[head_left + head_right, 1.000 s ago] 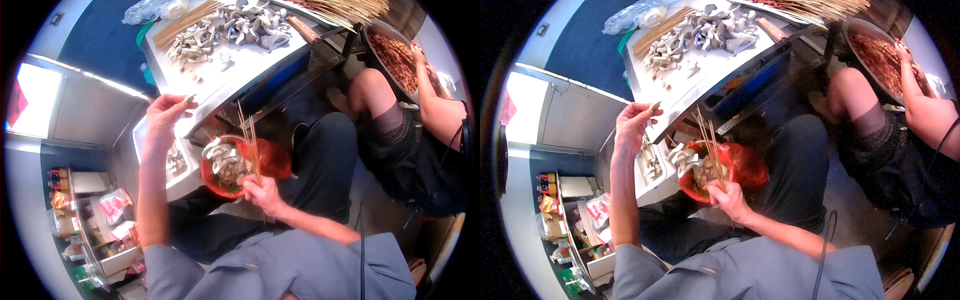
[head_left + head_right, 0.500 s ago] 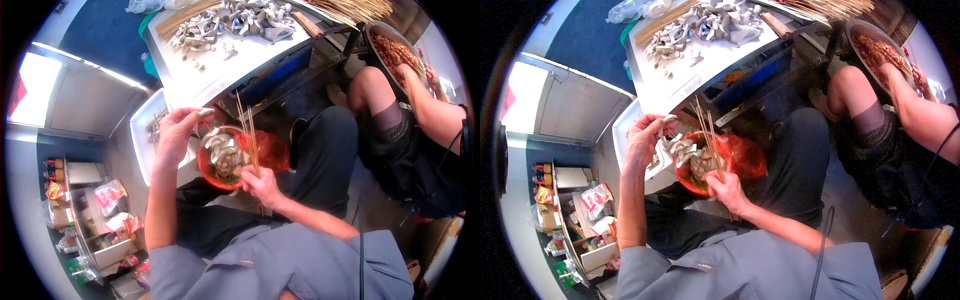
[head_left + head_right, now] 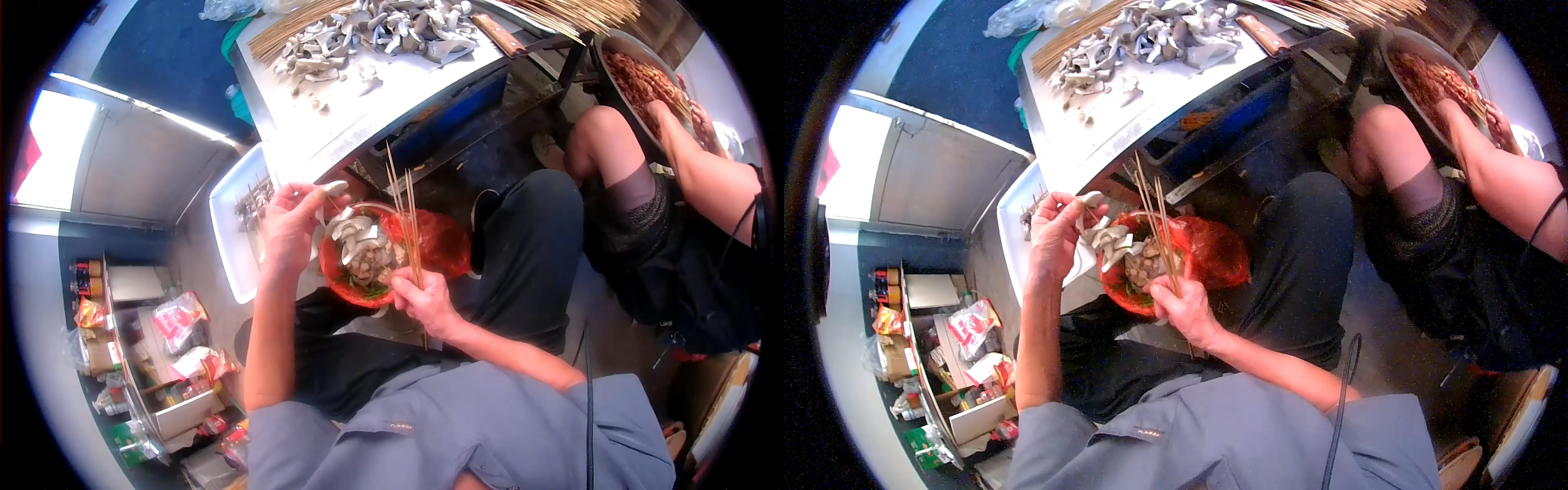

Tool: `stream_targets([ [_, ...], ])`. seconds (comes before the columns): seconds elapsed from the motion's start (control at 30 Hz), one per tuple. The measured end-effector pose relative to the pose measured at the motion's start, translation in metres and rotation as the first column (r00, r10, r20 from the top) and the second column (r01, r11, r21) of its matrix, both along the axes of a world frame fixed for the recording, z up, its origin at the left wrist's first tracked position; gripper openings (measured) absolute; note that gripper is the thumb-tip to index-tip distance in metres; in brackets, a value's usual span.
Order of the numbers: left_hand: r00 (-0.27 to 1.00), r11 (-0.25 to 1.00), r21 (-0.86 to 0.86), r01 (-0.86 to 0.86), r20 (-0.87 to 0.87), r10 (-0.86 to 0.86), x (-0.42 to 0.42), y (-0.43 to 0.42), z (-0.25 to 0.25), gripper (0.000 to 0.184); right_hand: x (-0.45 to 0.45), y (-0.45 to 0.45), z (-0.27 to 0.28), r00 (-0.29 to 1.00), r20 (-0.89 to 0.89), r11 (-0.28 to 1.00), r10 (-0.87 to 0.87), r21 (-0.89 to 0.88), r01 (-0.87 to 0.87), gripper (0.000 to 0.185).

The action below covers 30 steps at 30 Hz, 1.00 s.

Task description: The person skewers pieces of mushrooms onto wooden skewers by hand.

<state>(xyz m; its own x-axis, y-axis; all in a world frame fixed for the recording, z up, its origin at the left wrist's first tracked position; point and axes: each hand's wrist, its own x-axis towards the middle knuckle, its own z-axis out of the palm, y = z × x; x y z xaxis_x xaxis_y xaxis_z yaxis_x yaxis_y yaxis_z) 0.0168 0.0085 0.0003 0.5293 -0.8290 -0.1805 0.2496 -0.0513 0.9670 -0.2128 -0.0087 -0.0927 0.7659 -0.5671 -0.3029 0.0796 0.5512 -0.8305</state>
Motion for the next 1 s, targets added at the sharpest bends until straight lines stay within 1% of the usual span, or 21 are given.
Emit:
stream_targets([
  [0.1, 0.999, 0.999, 0.012, -0.045, -0.015, 0.046, -0.013, 0.002, -0.002, 0.014, 0.0, 0.002, 0.001, 1.0, -0.011, 0.999, -0.02, 0.025, 0.02, 0.021],
  [0.13, 0.997, 0.991, 0.126, -0.053, 0.07, 0.044, -0.006, 0.007, -0.013, 0.018, -0.001, 0.001, 0.003, 0.999, -0.03, 1.0, -0.01, 0.008, 0.01, 0.022],
  [0.17, 1.0, 0.996, 0.084, -0.008, 0.01, 0.008, -0.018, 0.005, -0.012, 0.022, -0.001, 0.0, 0.005, 0.999, -0.048, 1.0, -0.001, -0.01, 0.0, 0.023],
  [0.27, 0.999, 0.995, 0.099, -0.015, 0.031, 0.012, -0.034, 0.006, -0.009, 0.027, -0.003, 0.002, 0.006, 0.998, -0.067, 1.0, -0.007, -0.002, 0.007, 0.026],
  [0.3, 0.999, 0.995, 0.095, -0.013, 0.034, 0.01, -0.033, 0.006, -0.008, 0.027, -0.003, 0.003, 0.007, 0.998, -0.063, 1.0, -0.009, -0.006, 0.009, 0.026],
  [0.37, 1.0, 0.993, 0.114, 0.015, -0.012, -0.013, -0.03, 0.006, -0.005, 0.029, -0.002, 0.002, 0.009, 0.998, -0.063, 1.0, -0.001, -0.008, 0.0, 0.026],
  [0.4, 1.0, 0.991, 0.131, 0.003, 0.009, -0.004, -0.029, 0.004, -0.002, 0.024, -0.001, 0.001, 0.006, 0.998, -0.06, 1.0, 0.002, 0.002, -0.002, 0.025],
  [0.43, 1.0, 0.992, 0.13, 0.006, 0.012, -0.008, -0.025, 0.001, 0.001, 0.024, 0.001, -0.001, 0.007, 0.998, -0.056, 1.0, -0.001, 0.001, 0.001, 0.025],
  [0.5, 0.974, 0.992, 0.123, 0.019, 0.221, -0.046, -0.013, -0.008, 0.006, 0.02, 0.003, -0.005, 0.011, 0.998, -0.047, 0.998, -0.035, 0.051, 0.037, 0.023],
  [0.53, 0.936, 0.996, 0.089, 0.027, 0.348, -0.056, -0.004, -0.013, 0.013, 0.016, 0.004, -0.006, 0.01, 0.998, -0.046, 0.998, -0.04, 0.052, 0.043, 0.023],
  [0.57, 0.936, 0.996, 0.075, -0.039, 0.351, 0.01, -0.006, -0.023, 0.028, 0.014, 0.004, -0.005, 0.007, 0.998, -0.048, 0.996, -0.037, 0.079, 0.041, 0.022],
  [0.63, 0.86, 0.997, 0.026, -0.079, 0.508, 0.055, 0.012, -0.045, 0.043, 0.013, 0.004, -0.003, 0.005, 0.998, -0.049, 0.994, -0.035, 0.106, 0.041, 0.021],
  [0.7, 0.792, 0.996, -0.025, -0.091, 0.604, 0.087, 0.039, -0.069, 0.048, 0.012, 0.004, -0.002, 0.004, 0.999, -0.04, 0.994, -0.002, 0.107, 0.006, 0.019],
  [0.73, 0.748, 0.994, -0.019, -0.111, 0.657, 0.097, 0.05, -0.083, 0.051, 0.012, 0.003, -0.002, 0.004, 0.999, -0.037, 0.989, 0.014, 0.145, -0.009, 0.019],
  [0.87, 0.579, 0.988, -0.006, -0.157, 0.81, 0.097, 0.089, -0.142, 0.055, 0.015, 0.003, -0.004, 0.005, 0.999, -0.051, 0.991, 0.018, 0.134, -0.011, 0.019],
  [0.9, 0.528, 0.989, -0.007, -0.146, 0.845, 0.084, 0.098, -0.156, 0.055, 0.015, 0.004, -0.004, 0.004, 0.999, -0.051, 0.991, 0.011, 0.134, -0.004, 0.019],
  [0.97, 0.309, 0.986, 0.013, -0.168, 0.95, 0.04, 0.107, -0.181, 0.056, 0.017, 0.005, -0.003, 0.002, 0.999, -0.039, 0.991, 0.033, 0.132, -0.027, 0.02],
  [1.0, 0.185, 0.989, -0.049, -0.139, 0.98, 0.075, 0.115, -0.194, 0.051, 0.02, 0.005, -0.004, 0.007, 0.999, -0.025, 0.986, 0.027, 0.163, -0.022, 0.021],
])
